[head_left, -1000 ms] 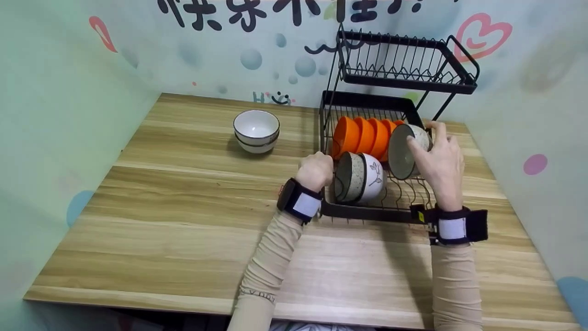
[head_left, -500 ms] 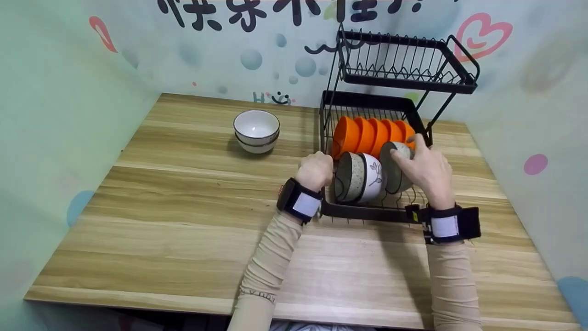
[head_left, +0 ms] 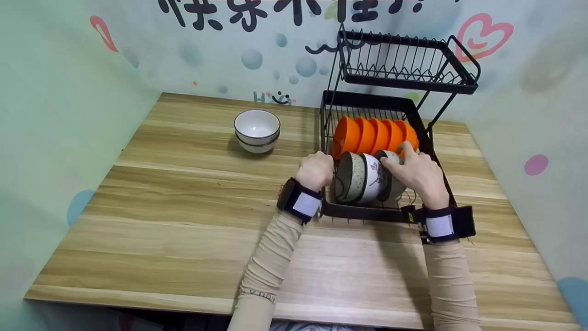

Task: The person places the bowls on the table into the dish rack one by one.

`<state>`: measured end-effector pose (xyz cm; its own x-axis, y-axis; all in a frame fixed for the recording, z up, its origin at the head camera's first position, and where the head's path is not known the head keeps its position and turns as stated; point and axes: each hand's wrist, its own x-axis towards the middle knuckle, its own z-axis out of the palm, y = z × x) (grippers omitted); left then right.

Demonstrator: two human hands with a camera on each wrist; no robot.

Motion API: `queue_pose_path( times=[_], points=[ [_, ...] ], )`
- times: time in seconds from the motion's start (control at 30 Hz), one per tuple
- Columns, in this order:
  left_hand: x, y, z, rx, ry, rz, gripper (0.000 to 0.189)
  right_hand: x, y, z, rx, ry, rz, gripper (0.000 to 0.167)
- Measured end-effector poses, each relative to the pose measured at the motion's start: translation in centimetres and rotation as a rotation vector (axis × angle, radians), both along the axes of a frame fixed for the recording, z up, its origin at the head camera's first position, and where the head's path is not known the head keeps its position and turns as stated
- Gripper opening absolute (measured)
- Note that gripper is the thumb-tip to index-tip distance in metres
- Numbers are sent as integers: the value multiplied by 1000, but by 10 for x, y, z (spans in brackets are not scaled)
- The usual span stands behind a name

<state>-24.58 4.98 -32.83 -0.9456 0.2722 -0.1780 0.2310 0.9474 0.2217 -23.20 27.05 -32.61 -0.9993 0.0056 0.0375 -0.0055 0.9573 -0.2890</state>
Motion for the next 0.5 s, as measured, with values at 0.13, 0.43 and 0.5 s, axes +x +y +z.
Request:
queue_pose_path(
  times=[0.13,0.43,0.5],
  points=[
    [0,0,0,-3,4,2,30,0,-1,-1,-4,-4,-3,61],
    [1,0,-1,2,23,-5,29,0,-3,0,-4,-30,-11,69],
    [1,0,-1,2,23,-6,28,0,-3,0,-1,-29,-11,68]
  ],
)
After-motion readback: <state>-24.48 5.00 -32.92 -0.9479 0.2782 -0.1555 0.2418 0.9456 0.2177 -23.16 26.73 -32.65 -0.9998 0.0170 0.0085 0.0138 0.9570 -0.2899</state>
